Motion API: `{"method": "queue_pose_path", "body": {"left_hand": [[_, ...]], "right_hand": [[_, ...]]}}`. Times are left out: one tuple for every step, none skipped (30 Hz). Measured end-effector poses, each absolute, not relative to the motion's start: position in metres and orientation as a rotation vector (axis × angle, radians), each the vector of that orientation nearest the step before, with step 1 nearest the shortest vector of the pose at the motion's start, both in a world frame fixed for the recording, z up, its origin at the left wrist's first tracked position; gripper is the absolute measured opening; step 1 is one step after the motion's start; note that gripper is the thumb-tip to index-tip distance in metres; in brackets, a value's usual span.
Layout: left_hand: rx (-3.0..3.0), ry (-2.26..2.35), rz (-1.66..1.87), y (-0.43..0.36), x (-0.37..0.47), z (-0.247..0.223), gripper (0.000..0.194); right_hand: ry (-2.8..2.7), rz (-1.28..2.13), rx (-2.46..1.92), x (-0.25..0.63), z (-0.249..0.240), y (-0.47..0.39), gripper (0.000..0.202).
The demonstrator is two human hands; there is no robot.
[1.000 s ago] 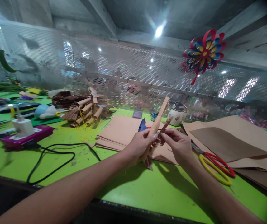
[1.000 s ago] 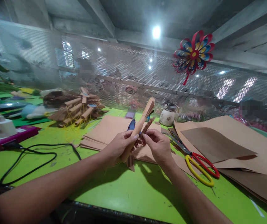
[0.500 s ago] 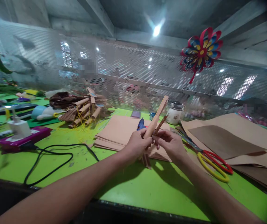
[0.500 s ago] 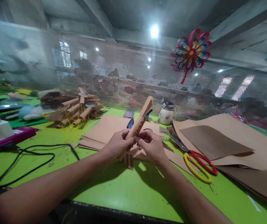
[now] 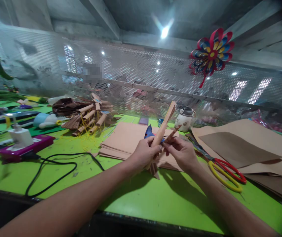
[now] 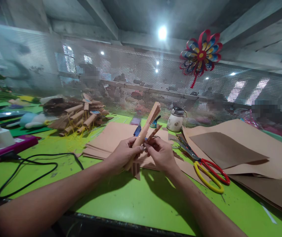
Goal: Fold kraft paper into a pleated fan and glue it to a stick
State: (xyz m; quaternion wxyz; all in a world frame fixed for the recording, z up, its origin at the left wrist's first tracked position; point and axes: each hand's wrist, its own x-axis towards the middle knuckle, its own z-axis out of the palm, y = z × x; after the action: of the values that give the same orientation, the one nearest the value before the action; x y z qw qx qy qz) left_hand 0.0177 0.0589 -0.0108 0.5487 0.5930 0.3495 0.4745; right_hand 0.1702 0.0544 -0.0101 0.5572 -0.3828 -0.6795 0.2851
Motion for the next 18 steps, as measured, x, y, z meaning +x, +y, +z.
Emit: {"method": "queue_pose_path", "body": {"left_hand": [[1.418, 0.820, 1.118, 0.060, 0.017, -0.011, 0.016], [1.433, 0.810, 1.106, 0.060, 0.017, -0.012, 0.016], [1.447, 0.799, 1.089, 0.061, 0.016, -0.013, 0.016], [1.455, 0.788, 1.069, 0.062, 0.016, -0.014, 0.016], [1.458, 0.778, 1.050, 0.062, 0.016, -0.015, 0.016], [1.458, 0.770, 1.033, 0.062, 0.016, -0.016, 0.016], [1.456, 0.764, 1.020, 0.062, 0.016, -0.016, 0.016], [1.457, 0.760, 1.013, 0.061, 0.016, -0.016, 0.015], [1.463, 0.757, 1.012, 0.060, 0.017, -0.016, 0.014], [1.475, 0.756, 1.014, 0.059, 0.016, -0.015, 0.012], [1.493, 0.753, 1.018, 0.058, 0.016, -0.014, 0.011], [1.515, 0.748, 1.020, 0.057, 0.016, -0.013, 0.011], [1.536, 0.744, 1.019, 0.057, 0.015, -0.012, 0.012], [1.555, 0.739, 1.014, 0.056, 0.015, -0.011, 0.014], [1.570, 0.738, 1.007, 0.056, 0.014, -0.011, 0.016], [1.581, 0.741, 0.997, 0.056, 0.014, -0.011, 0.018], [1.588, 0.744, 0.988, 0.055, 0.013, -0.011, 0.019], [1.591, 0.749, 0.984, 0.055, 0.013, -0.011, 0.019]], "right_hand": [[-1.586, 0.654, -0.899, 0.171, -0.008, 0.053, 0.026], [-1.565, 0.636, -0.896, 0.172, -0.006, 0.052, 0.025], [-1.540, 0.622, -0.890, 0.174, -0.004, 0.051, 0.024], [-1.516, 0.619, -0.882, 0.176, -0.001, 0.050, 0.022], [-1.492, 0.622, -0.869, 0.178, 0.001, 0.049, 0.021], [-1.475, 0.631, -0.850, 0.180, 0.003, 0.048, 0.021], [-1.466, 0.642, -0.837, 0.182, 0.005, 0.048, 0.021], [-1.466, 0.650, -0.829, 0.184, 0.006, 0.047, 0.021], [-1.474, 0.652, -0.830, 0.185, 0.007, 0.047, 0.021], [-1.489, 0.646, -0.837, 0.185, 0.007, 0.047, 0.021], [-1.506, 0.634, -0.849, 0.186, 0.007, 0.047, 0.020], [-1.523, 0.618, -0.859, 0.186, 0.006, 0.047, 0.019], [-1.535, 0.602, -0.864, 0.186, 0.005, 0.048, 0.019], [-1.543, 0.587, -0.864, 0.186, 0.004, 0.048, 0.018], [-1.547, 0.576, -0.861, 0.186, 0.003, 0.049, 0.017], [-1.550, 0.566, -0.856, 0.186, 0.002, 0.050, 0.016], [-1.555, 0.556, -0.855, 0.187, 0.000, 0.050, 0.015], [-1.564, 0.543, -0.855, 0.188, -0.001, 0.051, 0.015]]}}
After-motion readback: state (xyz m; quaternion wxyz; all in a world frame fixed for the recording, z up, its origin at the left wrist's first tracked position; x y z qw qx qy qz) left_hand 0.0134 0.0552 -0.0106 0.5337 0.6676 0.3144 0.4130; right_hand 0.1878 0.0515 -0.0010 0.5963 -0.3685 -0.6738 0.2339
